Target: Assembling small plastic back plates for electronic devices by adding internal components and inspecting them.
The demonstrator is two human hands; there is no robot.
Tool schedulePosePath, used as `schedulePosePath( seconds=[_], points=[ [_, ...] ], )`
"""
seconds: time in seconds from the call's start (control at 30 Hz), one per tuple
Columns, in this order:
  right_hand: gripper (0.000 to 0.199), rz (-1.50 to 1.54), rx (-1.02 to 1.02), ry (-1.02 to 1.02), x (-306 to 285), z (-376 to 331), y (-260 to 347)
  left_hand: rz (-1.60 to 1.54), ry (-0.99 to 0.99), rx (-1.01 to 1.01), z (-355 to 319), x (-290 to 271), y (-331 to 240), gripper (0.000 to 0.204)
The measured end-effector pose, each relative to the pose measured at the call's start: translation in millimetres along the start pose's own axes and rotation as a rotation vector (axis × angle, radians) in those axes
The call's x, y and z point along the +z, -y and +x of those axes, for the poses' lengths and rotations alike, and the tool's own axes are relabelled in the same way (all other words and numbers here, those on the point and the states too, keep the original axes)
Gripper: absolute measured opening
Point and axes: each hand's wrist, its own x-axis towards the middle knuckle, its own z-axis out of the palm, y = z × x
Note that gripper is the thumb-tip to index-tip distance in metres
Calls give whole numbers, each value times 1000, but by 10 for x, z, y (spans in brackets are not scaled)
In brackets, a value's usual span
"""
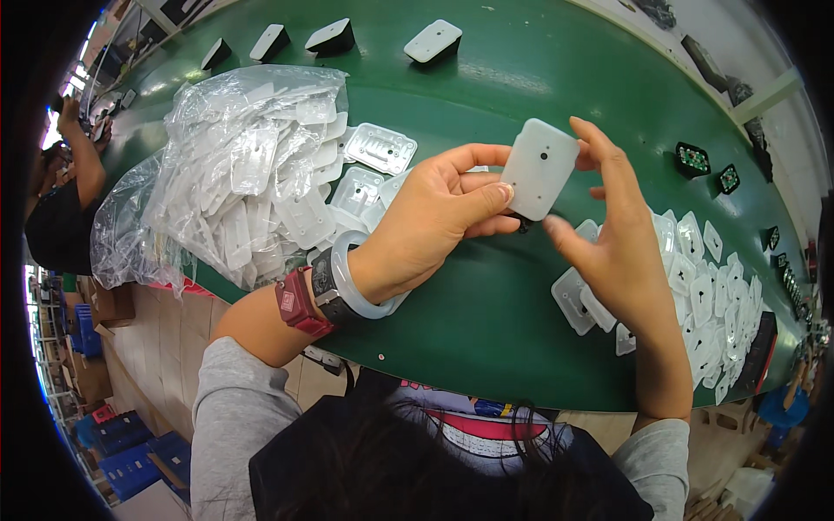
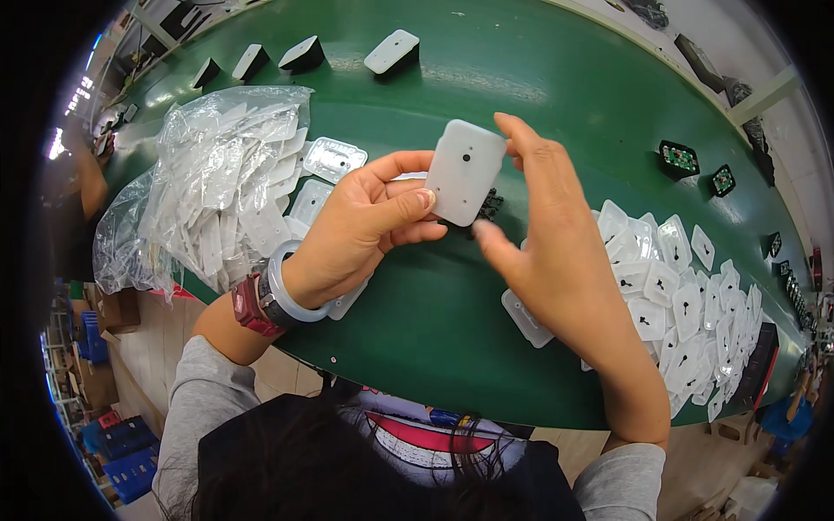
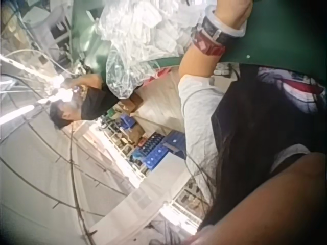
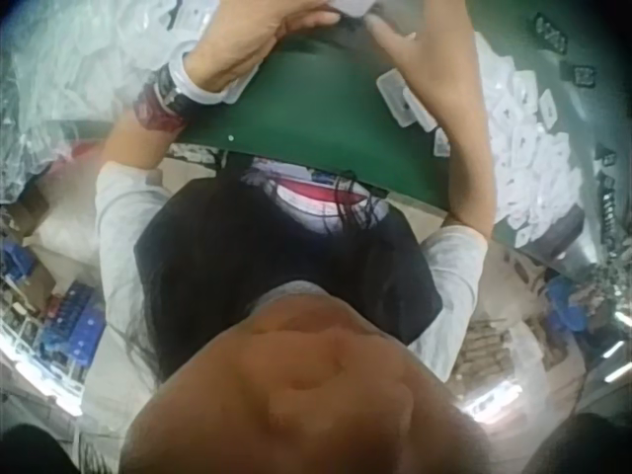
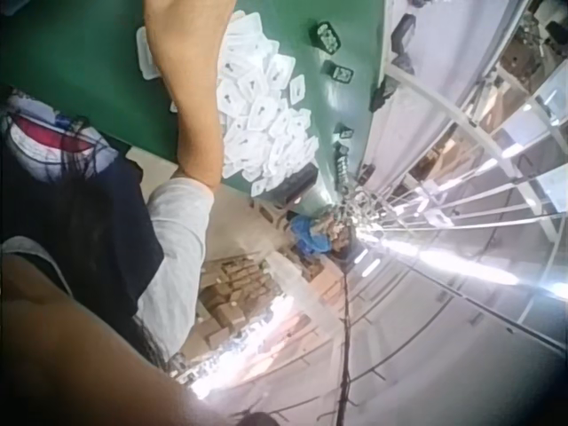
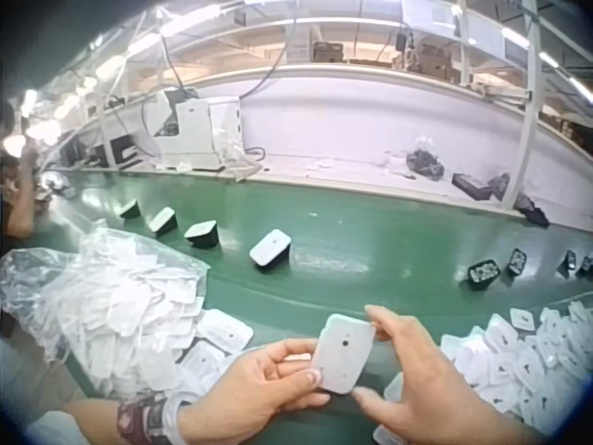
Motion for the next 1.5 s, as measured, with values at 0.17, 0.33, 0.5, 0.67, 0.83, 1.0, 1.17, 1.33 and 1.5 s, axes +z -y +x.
schedulePosePath(
  seconds=[0.17,0.33,0.5,0.67,0.83,1.0,1.17,1.33,1.5],
  points=[
    [77,140,50,26,29,-33,24,16,11,50,-33,39,5,33],
    [79,105,-27,3,41,-19,-25,29,35,29,-41,63,10,32],
    [79,18,-61,-29,-43,-28,-47,3,38,17,-33,59,3,30],
    [72,-114,33,-199,-192,156,-324,17,-39,61,9,101,16,28],
    [62,-400,458,-381,-995,464,-1337,50,-21,34,-45,94,-46,27],
    [62,-551,613,-366,-1100,414,-2012,81,14,11,-46,80,-64,26],
    [64,-582,651,-375,-928,468,-2230,80,14,12,-44,29,-53,25],
    [64,-655,652,-299,-879,551,-2226,76,14,25,-34,23,-52,23],
    [63,-629,489,-319,-842,466,-1939,105,41,22,-18,22,-76,24]
  ],
)
